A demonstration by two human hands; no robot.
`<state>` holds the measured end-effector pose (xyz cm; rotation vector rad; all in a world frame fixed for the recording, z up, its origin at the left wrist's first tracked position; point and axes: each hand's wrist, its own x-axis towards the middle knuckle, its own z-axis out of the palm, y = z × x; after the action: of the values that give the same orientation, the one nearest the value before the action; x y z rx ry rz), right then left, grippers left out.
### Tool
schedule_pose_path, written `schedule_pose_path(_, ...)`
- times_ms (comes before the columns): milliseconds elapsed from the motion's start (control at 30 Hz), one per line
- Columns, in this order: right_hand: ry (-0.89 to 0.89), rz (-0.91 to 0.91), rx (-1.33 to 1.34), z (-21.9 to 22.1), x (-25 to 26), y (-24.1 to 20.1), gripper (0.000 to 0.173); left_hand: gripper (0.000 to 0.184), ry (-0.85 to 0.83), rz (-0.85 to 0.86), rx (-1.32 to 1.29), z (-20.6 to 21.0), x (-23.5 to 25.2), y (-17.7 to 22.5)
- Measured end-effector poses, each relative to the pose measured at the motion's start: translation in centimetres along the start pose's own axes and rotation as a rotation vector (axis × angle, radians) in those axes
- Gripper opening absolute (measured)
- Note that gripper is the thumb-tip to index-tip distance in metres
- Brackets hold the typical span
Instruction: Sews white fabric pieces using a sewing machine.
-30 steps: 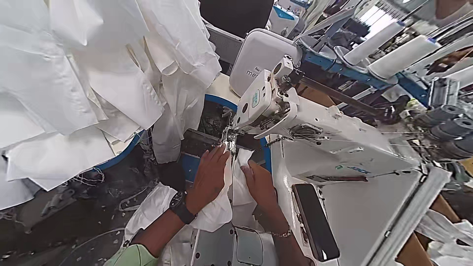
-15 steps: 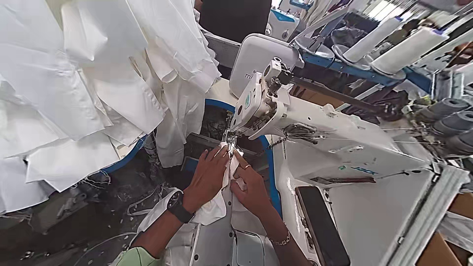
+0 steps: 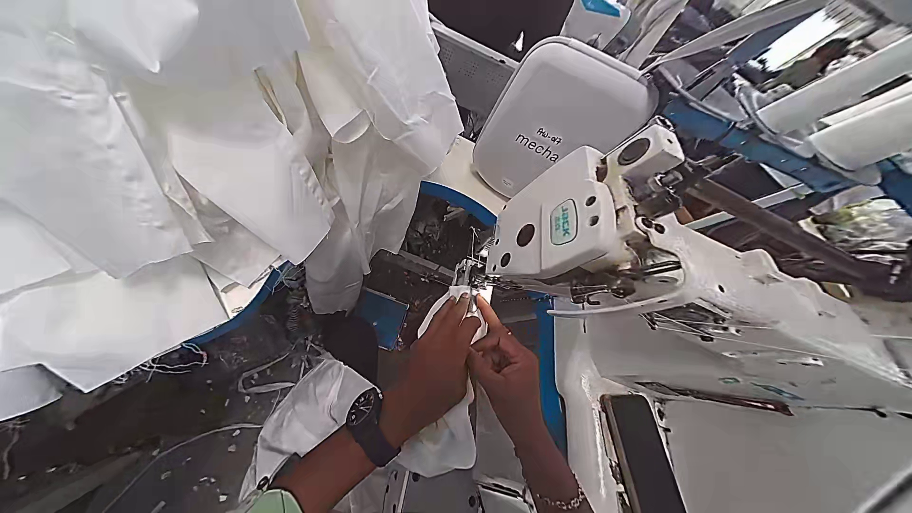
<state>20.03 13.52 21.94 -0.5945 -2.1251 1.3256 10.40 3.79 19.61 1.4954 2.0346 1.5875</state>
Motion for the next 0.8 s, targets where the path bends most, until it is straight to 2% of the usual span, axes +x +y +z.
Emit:
schedule_pose_path(67,0.028,-0.050,-0.072,0.3,0.0,0.0,0.013,0.030,-0.028,-0.005,-0.008,-0.2,0.3,0.0)
schedule_pose_path(233,0.168,-0.235,-0.475,1.6,-0.9,-0.4,0.017,0.025,0.038,-0.028,-0.060,0.3,0.2,-0.3)
schedule_pose_path(367,0.224,-0.265,-0.606,2.6,0.1,-0.6,0.017,0.026,0.059,-0.135,-0.071,0.5,1.1,-0.6)
schedule_pose_path(467,0.222,-0.217,-0.663,1.9,-0.2,-1.4,0.019,0.023,0.121,-0.122,0.000,0.9,2.1,-1.1)
schedule_pose_path(533,0.060,-0.038,-0.697,-0.2,-2.9,-3.2,0.023,0.032,0.091,-0.173,-0.021,-0.2,0.9,0.3)
schedule_pose_path(633,-0.275,0.311,-0.732,-4.9,-7.3,-3.0,0.019,0.052,-0.320,-0.418,-0.074,-5.2,-2.3,4.2)
schedule_pose_path(667,-0.388,0.407,-0.674,-6.8,-8.2,-1.5,0.020,0.047,-0.426,-0.464,-0.049,-6.1,-3.2,5.1)
schedule_pose_path(700,-0.463,0.433,-0.552,-8.5,-9.0,0.0,0.020,0.037,-0.427,-0.437,-0.015,-6.4,-4.3,5.3)
schedule_pose_path(767,-0.485,0.274,-0.322,-9.6,-9.6,0.5,0.017,0.025,-0.194,-0.231,0.072,-5.5,-6.2,4.7)
schedule_pose_path(800,-0.461,0.149,-0.365,-9.2,-9.5,-1.2,0.019,0.023,-0.068,-0.117,0.102,-4.7,-6.7,4.1)
